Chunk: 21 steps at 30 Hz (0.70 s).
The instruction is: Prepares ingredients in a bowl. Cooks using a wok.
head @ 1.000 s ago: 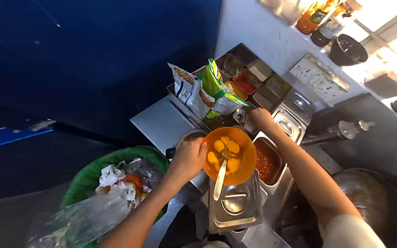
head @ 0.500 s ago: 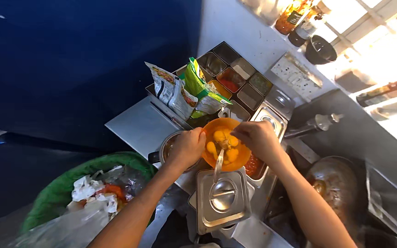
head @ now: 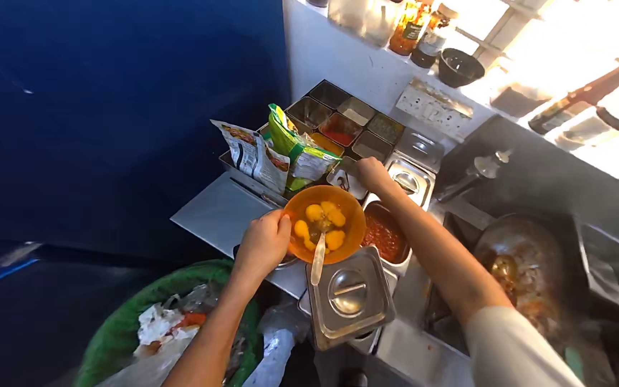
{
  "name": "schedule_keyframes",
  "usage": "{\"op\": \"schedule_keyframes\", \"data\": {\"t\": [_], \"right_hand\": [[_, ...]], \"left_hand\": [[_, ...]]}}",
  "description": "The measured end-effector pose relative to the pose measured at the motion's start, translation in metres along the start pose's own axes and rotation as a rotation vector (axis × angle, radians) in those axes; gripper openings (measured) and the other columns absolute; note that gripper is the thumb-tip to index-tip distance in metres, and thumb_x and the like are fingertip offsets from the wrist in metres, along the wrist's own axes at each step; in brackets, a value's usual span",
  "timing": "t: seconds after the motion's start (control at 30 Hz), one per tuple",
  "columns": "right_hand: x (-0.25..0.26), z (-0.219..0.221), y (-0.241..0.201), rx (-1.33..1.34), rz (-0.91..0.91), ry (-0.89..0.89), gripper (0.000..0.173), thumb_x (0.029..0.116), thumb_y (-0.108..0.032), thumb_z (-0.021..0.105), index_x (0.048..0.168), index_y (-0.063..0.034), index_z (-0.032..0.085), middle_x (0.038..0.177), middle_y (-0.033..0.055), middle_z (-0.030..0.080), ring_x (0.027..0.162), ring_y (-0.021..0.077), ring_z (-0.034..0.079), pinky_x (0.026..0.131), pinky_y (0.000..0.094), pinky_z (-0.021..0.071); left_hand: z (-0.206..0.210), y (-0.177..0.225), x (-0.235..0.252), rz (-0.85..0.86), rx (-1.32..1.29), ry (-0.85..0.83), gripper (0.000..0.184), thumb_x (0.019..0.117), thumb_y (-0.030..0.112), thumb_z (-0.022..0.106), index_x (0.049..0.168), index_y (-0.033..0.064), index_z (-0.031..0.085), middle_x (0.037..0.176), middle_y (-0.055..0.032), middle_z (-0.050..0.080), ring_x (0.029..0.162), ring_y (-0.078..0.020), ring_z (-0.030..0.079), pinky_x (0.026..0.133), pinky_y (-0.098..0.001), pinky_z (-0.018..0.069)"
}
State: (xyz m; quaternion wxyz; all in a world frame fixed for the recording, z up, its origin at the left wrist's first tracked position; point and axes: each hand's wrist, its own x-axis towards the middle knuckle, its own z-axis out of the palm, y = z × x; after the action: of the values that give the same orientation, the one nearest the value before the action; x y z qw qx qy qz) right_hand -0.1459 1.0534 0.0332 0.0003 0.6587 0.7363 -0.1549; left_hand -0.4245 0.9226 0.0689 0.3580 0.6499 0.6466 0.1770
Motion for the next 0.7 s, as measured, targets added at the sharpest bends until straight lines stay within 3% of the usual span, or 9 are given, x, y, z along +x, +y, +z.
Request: {"op": "schedule_keyframes", "data": {"t": [0.07,0.17,0.23,0.27,0.33,0.43,0.5,0.6,0.7], "right_hand": [[-0.016,-0.01,0.001,0.0,-0.047,-0.067,0.034,0.0855,-0.009,0.077,0.118,-0.0001,0.068,0.117,0.0246,0.066,0.11,0.0456,0.065,0.089,0.068,0.0518],[-0.058,-0.035,0.001,0.005,-0.079,0.061,0.021,0.0869,-0.01,0.072,0.107,-0.0047,0.073,0.11,0.0215,0.071,0.105,0.0421,0.067,0.085,0.0642,0.053],[-0.102,-0.059,0.007,0.08,-0.144,0.012,0.049,0.0816,-0.012,0.081,0.129,-0.0077,0.067,0.134,0.025,0.058,0.116,0.0458,0.06,0.091,0.0687,0.0502],[-0.134,-0.076,0.004,0.133,-0.164,0.095,0.046,0.0831,-0.014,0.081,0.126,-0.0063,0.066,0.132,0.0237,0.059,0.114,0.0422,0.062,0.091,0.0638,0.0525],[-0.21,-0.096,-0.011,0.241,-0.297,0.347,0.018,0.0855,-0.005,0.071,0.103,-0.0032,0.073,0.105,0.0156,0.071,0.095,0.03,0.07,0.083,0.051,0.0565],[-0.328,-0.089,-0.035,0.191,-0.492,0.015,0.044,0.0824,0.0,0.076,0.123,-0.0172,0.074,0.134,0.0089,0.065,0.123,0.0276,0.062,0.101,0.053,0.0523],[-0.414,-0.067,-0.045,0.113,-0.516,-0.017,0.038,0.0847,-0.021,0.083,0.122,-0.0217,0.075,0.125,0.0105,0.064,0.117,0.0288,0.06,0.094,0.0503,0.0526],[-0.532,-0.026,-0.028,0.066,-0.455,0.28,0.014,0.0968,-0.017,0.068,0.105,-0.0123,0.078,0.11,0.0134,0.068,0.101,0.0295,0.066,0.083,0.044,0.0553],[-0.63,0.01,0.012,0.218,-0.291,0.668,0.017,0.0979,-0.017,0.068,0.089,-0.0062,0.077,0.089,0.0106,0.067,0.079,0.0233,0.067,0.065,0.037,0.0552]], "left_hand": [[-0.001,0.005,-0.014,0.011,0.019,0.019,0.036,0.1119,0.02,0.04,0.108,0.0007,0.07,0.088,-0.0214,0.069,0.084,-0.0394,0.068,0.075,-0.0622,0.0513],[0.004,0.018,-0.037,0.004,0.045,0.025,0.037,0.112,0.022,0.04,0.11,0.0,0.07,0.091,-0.0224,0.069,0.087,-0.0395,0.068,0.079,-0.064,0.051],[0.01,0.032,-0.057,0.014,0.05,0.036,0.037,0.1119,0.021,0.04,0.11,-0.001,0.07,0.09,-0.0223,0.069,0.087,-0.0387,0.068,0.08,-0.0631,0.0512],[0.015,0.041,-0.07,0.027,0.052,0.046,0.037,0.1119,0.021,0.041,0.108,-0.0008,0.07,0.088,-0.0214,0.068,0.085,-0.0374,0.068,0.078,-0.0618,0.0517],[0.028,0.059,-0.097,0.048,0.054,0.043,0.037,0.1119,0.021,0.04,0.106,0.0003,0.07,0.085,-0.0194,0.068,0.08,-0.0341,0.068,0.075,-0.0591,0.053],[0.054,0.085,-0.145,0.096,0.064,0.031,0.037,0.1119,0.021,0.04,0.106,0.0006,0.07,0.087,-0.0203,0.068,0.081,-0.035,0.068,0.076,-0.0608,0.0532],[0.078,0.103,-0.182,0.167,0.05,0.015,0.037,0.1116,0.022,0.041,0.11,-0.0008,0.07,0.092,-0.0225,0.069,0.085,-0.038,0.067,0.078,-0.0643,0.0518],[0.132,0.127,-0.241,0.306,-0.001,-0.081,0.039,0.1108,0.024,0.04,0.119,-0.0023,0.067,0.103,-0.0261,0.068,0.094,-0.0403,0.067,0.082,-0.0666,0.0499],[0.187,0.149,-0.299,0.398,-0.025,-0.181,0.039,0.1078,0.025,0.039,0.115,-0.0025,0.067,0.098,-0.021,0.068,0.086,-0.0295,0.066,0.076,-0.0571,0.0525]]}}
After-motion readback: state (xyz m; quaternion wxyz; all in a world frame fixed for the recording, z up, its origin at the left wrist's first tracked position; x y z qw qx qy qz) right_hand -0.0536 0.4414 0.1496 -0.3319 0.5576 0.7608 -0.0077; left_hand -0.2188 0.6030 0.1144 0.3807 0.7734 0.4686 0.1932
